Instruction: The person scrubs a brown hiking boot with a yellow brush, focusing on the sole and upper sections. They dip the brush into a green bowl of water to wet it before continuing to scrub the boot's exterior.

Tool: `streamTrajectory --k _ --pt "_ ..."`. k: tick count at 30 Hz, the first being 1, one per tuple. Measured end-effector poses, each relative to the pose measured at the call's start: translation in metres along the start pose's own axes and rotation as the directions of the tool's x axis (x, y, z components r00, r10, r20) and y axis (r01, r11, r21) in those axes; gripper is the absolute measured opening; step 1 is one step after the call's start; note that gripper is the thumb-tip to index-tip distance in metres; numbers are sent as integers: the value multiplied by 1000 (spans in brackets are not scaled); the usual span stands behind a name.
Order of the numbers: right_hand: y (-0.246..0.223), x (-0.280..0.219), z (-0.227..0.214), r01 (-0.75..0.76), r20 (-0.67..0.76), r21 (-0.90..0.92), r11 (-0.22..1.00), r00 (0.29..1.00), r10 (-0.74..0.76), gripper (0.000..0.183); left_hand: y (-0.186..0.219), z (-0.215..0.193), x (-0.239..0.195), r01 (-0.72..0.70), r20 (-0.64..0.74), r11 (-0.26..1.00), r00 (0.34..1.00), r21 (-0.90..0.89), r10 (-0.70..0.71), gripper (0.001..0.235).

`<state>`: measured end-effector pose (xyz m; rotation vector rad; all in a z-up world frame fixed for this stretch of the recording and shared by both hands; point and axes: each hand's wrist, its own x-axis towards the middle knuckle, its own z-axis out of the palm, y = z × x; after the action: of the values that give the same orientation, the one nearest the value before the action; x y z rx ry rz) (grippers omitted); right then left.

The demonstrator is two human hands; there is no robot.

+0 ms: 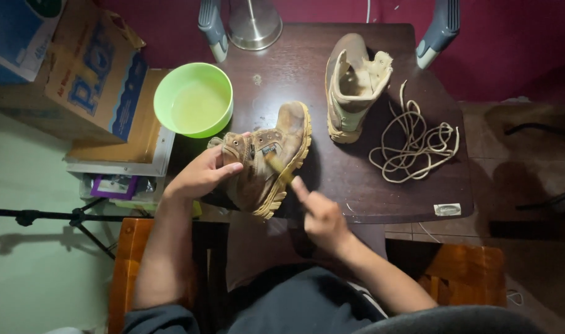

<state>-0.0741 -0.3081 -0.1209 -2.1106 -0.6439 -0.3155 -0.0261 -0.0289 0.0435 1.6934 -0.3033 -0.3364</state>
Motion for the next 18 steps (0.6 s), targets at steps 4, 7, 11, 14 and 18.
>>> streamTrajectory --k 4,7,11,14,18 --pt "18 14 -10 -48 -135 -202 978 991 20 68 -13 -3 1 3 25 1000 1000 2 -3 30" --pt "-14 -5 -7 32 -38 -95 995 999 -35 78 -19 -2 3 -52 80 997 996 52 48 39" --pt "-7 -8 -12 25 -6 -144 989 1000 -26 81 -35 -9 4 -36 -33 984 999 175 42 45" --pt "23 -4 -14 28 -80 -208 978 996 -46 76 -57 -2 3 35 -178 970 984 240 9 66" --pt "-2 -28 -7 134 59 -85 987 990 -129 71 -57 0 3 96 -330 974 944 206 -23 84"
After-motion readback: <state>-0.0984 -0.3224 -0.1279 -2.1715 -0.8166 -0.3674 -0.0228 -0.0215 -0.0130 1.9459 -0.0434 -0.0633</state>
